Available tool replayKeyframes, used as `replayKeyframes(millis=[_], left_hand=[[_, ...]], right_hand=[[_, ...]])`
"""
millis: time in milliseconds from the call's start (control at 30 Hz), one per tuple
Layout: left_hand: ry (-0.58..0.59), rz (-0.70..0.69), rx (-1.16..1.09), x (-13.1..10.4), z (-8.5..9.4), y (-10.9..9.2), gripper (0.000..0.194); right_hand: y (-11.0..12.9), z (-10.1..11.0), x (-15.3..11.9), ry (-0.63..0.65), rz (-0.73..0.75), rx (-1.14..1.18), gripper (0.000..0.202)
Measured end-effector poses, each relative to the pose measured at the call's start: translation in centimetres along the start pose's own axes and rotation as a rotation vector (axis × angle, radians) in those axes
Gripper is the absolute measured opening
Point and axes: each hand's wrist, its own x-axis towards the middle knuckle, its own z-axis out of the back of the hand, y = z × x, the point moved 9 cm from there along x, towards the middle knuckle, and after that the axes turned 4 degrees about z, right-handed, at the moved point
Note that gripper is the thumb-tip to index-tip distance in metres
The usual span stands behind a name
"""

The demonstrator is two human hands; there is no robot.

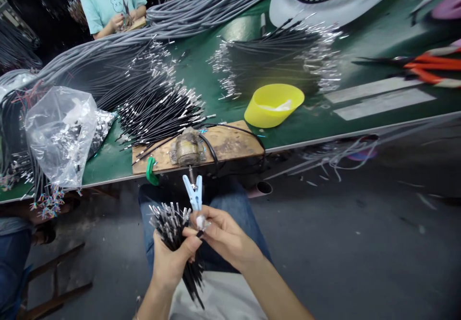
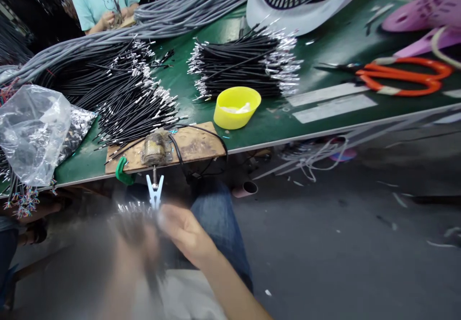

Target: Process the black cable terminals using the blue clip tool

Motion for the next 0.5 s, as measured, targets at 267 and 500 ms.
replayKeyframes(millis=[267, 500], left_hand=[[-0.058, -0.085, -0.005, 0.1, 1.3, -0.7, 0.029], [-0.107, -0.115, -0.025, 1.2, 2.1, -1.0, 0.032]], right_hand=[[1.4, 1.4, 3.5, 0.004, -0.138, 0.018, 0.038], [1.4, -1.2, 5.5, -0.016, -0.018, 0.341, 0.036]])
